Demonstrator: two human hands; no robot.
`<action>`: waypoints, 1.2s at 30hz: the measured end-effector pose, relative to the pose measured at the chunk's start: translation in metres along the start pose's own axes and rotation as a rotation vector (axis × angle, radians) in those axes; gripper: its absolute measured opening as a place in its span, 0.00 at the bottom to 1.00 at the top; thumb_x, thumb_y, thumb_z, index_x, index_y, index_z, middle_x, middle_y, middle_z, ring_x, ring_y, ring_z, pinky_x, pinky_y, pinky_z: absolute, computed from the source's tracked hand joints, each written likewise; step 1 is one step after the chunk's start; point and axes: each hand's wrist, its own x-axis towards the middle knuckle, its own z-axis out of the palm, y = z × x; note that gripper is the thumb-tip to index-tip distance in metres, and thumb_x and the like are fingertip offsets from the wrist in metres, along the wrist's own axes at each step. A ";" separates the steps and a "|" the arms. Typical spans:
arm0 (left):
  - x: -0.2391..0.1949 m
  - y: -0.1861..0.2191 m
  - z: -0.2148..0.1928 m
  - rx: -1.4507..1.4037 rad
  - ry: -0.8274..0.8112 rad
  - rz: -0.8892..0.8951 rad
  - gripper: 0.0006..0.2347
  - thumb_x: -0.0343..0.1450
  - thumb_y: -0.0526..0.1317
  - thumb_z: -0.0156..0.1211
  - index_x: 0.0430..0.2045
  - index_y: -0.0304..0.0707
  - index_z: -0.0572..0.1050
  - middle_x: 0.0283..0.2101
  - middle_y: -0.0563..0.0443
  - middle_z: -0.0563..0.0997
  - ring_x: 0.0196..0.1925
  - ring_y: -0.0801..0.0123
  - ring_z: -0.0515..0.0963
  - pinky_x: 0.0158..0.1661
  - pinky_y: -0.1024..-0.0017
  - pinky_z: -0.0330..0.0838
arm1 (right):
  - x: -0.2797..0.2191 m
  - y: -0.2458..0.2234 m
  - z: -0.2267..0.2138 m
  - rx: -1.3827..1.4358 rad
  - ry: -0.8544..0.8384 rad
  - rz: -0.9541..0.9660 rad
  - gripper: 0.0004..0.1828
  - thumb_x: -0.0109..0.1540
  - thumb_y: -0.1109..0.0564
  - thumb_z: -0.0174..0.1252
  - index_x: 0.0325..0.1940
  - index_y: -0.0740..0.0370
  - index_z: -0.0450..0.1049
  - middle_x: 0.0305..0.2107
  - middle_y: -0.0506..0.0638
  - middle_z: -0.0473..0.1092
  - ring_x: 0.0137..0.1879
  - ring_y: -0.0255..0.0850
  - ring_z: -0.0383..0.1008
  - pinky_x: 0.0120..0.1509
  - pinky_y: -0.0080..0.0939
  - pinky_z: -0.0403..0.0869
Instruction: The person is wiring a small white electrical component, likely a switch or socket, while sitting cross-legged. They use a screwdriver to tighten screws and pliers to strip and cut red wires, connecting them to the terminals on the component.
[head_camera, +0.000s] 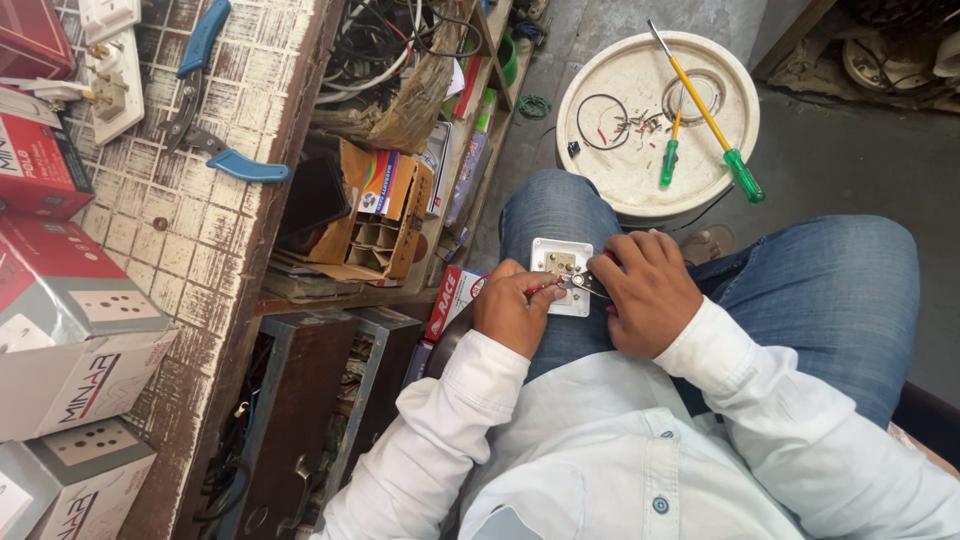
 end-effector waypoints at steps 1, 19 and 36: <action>0.000 0.000 0.000 0.001 -0.004 -0.002 0.07 0.63 0.38 0.73 0.31 0.41 0.86 0.29 0.48 0.77 0.29 0.61 0.78 0.32 0.66 0.73 | 0.001 0.000 0.000 -0.007 -0.007 -0.006 0.31 0.40 0.62 0.64 0.48 0.61 0.73 0.45 0.56 0.68 0.57 0.57 0.67 0.66 0.58 0.61; 0.002 -0.002 0.002 0.003 -0.024 -0.014 0.07 0.64 0.38 0.71 0.31 0.36 0.85 0.30 0.46 0.77 0.32 0.57 0.79 0.35 0.63 0.73 | 0.001 0.010 0.016 0.018 -0.043 0.011 0.25 0.39 0.60 0.65 0.40 0.59 0.72 0.33 0.52 0.65 0.40 0.51 0.66 0.42 0.52 0.64; -0.009 -0.022 0.006 -0.074 0.052 0.044 0.07 0.66 0.38 0.68 0.30 0.34 0.82 0.32 0.43 0.79 0.34 0.57 0.80 0.37 0.63 0.75 | 0.019 0.139 0.112 0.099 0.185 0.521 0.32 0.47 0.60 0.62 0.57 0.63 0.70 0.47 0.63 0.65 0.55 0.64 0.64 0.58 0.62 0.64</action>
